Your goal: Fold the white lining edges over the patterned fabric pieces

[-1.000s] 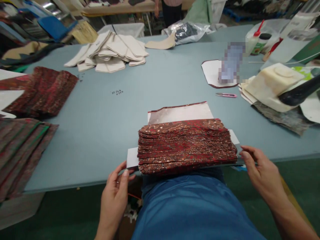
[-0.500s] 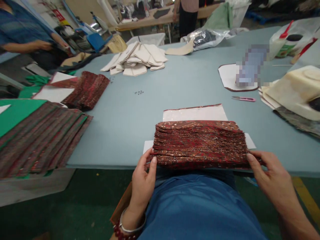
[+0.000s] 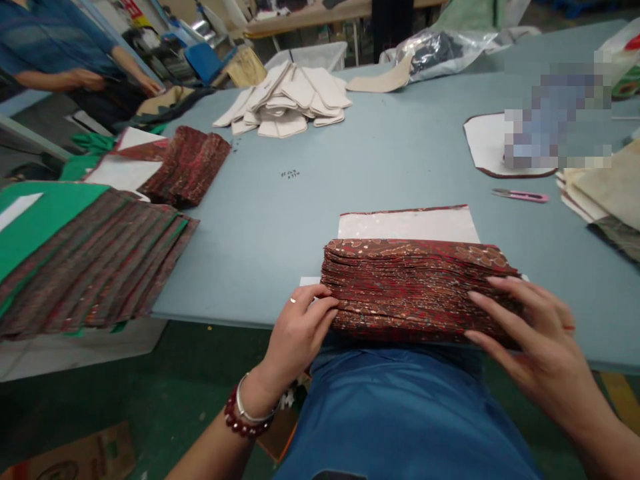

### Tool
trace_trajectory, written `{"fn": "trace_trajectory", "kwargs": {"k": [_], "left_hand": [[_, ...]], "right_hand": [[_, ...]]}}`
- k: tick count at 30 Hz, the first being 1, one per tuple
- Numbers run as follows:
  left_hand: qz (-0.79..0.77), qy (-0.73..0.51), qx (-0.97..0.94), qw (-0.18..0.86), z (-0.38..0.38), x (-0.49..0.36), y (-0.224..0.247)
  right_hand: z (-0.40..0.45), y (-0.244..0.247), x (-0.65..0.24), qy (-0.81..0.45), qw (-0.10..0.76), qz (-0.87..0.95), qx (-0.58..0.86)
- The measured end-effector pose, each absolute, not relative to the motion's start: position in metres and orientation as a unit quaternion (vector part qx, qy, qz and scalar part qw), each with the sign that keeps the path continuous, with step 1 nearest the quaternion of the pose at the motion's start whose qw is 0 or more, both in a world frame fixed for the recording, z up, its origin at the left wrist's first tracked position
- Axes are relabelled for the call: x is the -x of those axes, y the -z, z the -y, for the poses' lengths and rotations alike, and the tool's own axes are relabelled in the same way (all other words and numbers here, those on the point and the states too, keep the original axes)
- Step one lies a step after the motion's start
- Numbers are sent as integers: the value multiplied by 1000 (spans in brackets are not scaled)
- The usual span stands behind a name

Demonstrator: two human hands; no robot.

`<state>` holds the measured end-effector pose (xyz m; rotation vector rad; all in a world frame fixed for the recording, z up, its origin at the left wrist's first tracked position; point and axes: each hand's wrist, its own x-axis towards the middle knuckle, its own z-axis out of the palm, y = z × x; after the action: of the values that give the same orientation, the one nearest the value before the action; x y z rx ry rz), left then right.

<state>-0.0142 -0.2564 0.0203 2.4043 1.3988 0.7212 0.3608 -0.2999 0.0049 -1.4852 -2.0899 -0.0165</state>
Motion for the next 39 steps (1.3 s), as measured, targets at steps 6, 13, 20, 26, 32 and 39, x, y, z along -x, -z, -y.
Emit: {"fn": "trace_trajectory", "kwargs": {"k": [6,13,20,26,32,39], "left_hand": [[-411,-187,-876,168,232,22,-29],[-383,-181,-880,216,200,19,-50],[-371,-196,-884,207,153,17,-73],[-370,-227,-871,229,107,16,-75],[-407,-268,-845,218,45,7,-58],[-419,-279,-842,197,9,5,-34]], "right_hand": [[281,-13,-357,-15,206,829,520],[274,-25,-349,-8,166,841,515],[256,-35,-337,-6,121,859,497],[219,-48,-343,11,121,864,489],[119,-68,-367,90,107,854,501],[52,-49,-336,39,169,859,482]]}}
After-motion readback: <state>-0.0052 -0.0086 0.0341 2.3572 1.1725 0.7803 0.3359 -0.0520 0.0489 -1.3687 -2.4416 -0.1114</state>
